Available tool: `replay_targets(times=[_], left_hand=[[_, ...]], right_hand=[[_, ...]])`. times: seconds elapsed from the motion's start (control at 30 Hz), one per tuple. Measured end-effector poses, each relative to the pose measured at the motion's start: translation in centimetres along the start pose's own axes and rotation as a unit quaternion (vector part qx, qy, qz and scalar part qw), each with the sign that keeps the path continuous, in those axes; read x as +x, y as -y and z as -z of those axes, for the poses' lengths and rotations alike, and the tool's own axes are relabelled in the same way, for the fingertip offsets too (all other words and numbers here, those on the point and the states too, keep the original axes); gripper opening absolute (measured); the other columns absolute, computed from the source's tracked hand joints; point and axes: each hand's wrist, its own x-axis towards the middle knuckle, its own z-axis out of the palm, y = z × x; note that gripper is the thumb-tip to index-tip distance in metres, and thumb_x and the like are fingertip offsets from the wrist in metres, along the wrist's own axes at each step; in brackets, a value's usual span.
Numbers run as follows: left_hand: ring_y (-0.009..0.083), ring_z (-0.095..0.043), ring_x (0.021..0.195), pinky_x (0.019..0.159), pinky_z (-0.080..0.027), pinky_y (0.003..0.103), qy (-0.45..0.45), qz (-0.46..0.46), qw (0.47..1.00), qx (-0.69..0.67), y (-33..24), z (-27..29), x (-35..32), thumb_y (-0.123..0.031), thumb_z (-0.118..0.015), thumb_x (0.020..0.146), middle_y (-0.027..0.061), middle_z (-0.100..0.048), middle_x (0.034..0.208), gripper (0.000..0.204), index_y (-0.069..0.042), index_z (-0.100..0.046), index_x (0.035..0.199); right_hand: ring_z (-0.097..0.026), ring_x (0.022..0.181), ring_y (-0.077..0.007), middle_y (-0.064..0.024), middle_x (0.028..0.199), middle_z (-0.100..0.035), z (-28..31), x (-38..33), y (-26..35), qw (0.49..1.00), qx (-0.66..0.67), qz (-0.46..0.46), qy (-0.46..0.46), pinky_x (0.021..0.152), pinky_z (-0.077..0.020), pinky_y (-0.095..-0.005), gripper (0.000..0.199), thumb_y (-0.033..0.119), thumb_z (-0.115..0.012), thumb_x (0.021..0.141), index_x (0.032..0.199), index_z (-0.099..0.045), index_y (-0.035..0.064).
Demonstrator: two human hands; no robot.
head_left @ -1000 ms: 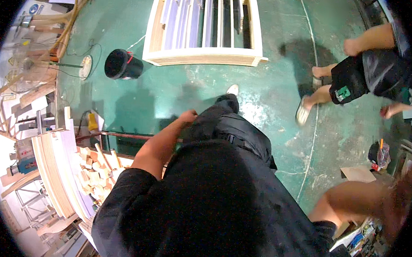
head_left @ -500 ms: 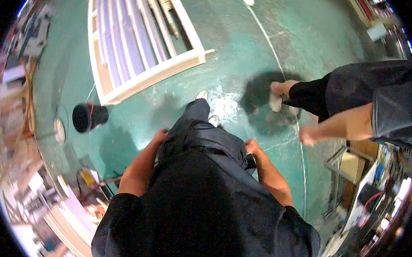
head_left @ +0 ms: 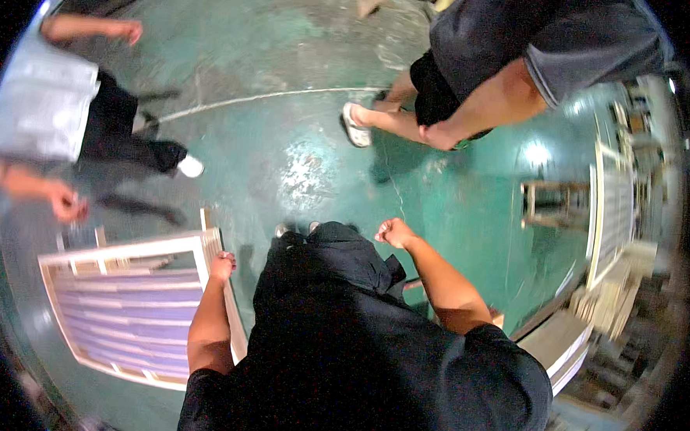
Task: The person repeatedly lifts and places a large wooden frame structure onto a workbench in a workshop. They handle the frame by its edges, positioning it carefully among other wooden components and tools. The person also picks up and moves a stack of wooden planks during the sequence.
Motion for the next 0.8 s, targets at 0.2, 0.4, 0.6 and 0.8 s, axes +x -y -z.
replay_targets(times=[0.2,0.4,0.6,0.8], left_hand=[[0.0184,-0.062,0.063,0.057,-0.051,0.035,-0.023,-0.089,0.981,0.173,-17.9,-2.9,8.8,-0.015,-0.061,0.096,0.0057,-0.066,0.076,0.012,-0.004,-0.065,0.094],[0.0189,-0.065,0.070,0.064,-0.054,0.036,0.117,-0.155,0.959,0.208,-24.9,-15.8,15.9,-0.024,-0.061,0.098,0.0079,-0.068,0.081,0.021,-0.003,-0.065,0.094],[0.0359,-0.068,0.100,0.091,-0.052,0.045,0.172,-0.346,0.704,0.596,-30.8,-32.6,16.2,-0.030,-0.061,0.096,0.0196,-0.071,0.103,0.030,-0.002,-0.069,0.104],[0.0266,-0.066,0.087,0.082,-0.052,0.043,0.218,-0.205,0.862,0.409,-42.7,-48.0,17.1,-0.027,-0.064,0.096,0.0124,-0.068,0.087,0.025,-0.003,-0.067,0.097]], right_hand=[[-0.062,0.078,-0.0187,-0.0110,0.087,-0.074,-2.0,-5.8,-8.8,0.979,0.116,-0.162,-0.049,0.071,-0.0508,-0.0375,0.021,0.009,-0.055,0.093,0.078,-0.065,-0.0005],[-0.069,0.079,-0.0332,-0.0152,0.083,-0.071,-4.0,-2.9,-17.5,0.986,-0.043,-0.147,-0.068,0.074,-0.0565,-0.0433,0.030,0.030,-0.073,0.081,0.094,-0.075,0.0037],[-0.064,0.074,-0.0258,-0.0120,0.087,-0.069,8.2,6.7,-15.8,0.940,0.303,-0.139,-0.075,0.065,-0.0503,-0.0382,0.025,0.027,-0.066,0.092,0.101,-0.070,0.0037],[-0.052,0.052,-0.0147,-0.0031,0.063,-0.062,32.0,13.8,-7.9,0.933,0.279,-0.053,-0.222,0.051,-0.0425,-0.0309,0.028,0.024,-0.060,0.098,0.078,-0.065,0.0055]])
